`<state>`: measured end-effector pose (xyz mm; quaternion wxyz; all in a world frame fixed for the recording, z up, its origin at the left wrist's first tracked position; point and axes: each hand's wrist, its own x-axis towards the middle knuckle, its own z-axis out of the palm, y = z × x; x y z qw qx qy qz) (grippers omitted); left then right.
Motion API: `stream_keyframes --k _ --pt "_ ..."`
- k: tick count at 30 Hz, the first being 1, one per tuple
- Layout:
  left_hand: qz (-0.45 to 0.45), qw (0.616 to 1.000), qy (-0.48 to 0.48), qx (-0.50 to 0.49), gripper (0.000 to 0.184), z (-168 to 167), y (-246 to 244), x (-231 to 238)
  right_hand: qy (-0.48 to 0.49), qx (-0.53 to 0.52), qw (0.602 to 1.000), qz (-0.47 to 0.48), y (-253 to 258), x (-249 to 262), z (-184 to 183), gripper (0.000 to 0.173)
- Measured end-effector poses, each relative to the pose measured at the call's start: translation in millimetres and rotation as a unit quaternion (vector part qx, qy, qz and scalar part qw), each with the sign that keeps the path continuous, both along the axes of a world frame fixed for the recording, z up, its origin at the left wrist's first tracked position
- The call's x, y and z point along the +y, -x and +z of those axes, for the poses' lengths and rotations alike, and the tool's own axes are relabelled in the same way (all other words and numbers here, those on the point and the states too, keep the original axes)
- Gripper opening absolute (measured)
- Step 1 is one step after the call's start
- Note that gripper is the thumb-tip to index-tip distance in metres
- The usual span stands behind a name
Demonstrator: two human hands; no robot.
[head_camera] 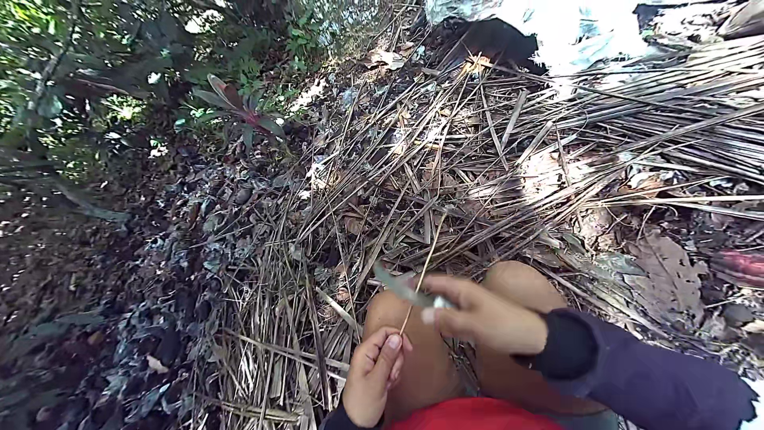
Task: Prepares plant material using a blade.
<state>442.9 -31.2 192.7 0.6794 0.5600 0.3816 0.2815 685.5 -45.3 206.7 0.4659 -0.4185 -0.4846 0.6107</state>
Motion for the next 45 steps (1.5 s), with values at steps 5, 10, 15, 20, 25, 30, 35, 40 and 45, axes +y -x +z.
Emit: stream_keyframes --k 5,10,15,20,25,30,35,40,45 --pt "-0.024 0.999 -0.005 0.022 0.019 0 4 -1 0.024 -0.044 0.993 -0.107 -46 30 -10 0.048" --pt "0.0 0.997 -0.062 0.056 0.02 -5 3 1 -0.017 -0.132 0.986 -0.102 -6 6 -13 0.042" --pt "0.008 0.999 -0.003 0.052 0.024 3 22 -4 -0.021 -0.017 0.936 -0.35 -123 32 -19 0.034" --pt "-0.004 1.0 0.026 -0.015 0.02 6 9 1 0.034 0.066 0.997 0.002 2 -19 14 0.055" --pt "-0.035 0.999 -0.011 0.002 0.017 14 21 -6 0.056 0.096 0.993 0.027 -6 -1 8 0.029" --pt "-0.026 0.999 -0.032 0.017 0.019 11 25 -12 0.014 0.103 0.993 -0.051 -23 9 11 0.032" --pt "-0.037 0.998 -0.039 0.021 0.02 10 28 -7 0.022 0.023 0.999 -0.015 -13 2 7 0.026" --pt "-0.05 0.999 0.019 -0.004 0.02 10 28 -4 -0.009 -0.034 0.998 -0.043 -13 11 7 0.029" --pt "-0.054 0.998 0.044 0.003 0.02 12 39 -8 -0.015 -0.098 0.975 -0.2 -67 19 -15 0.03"
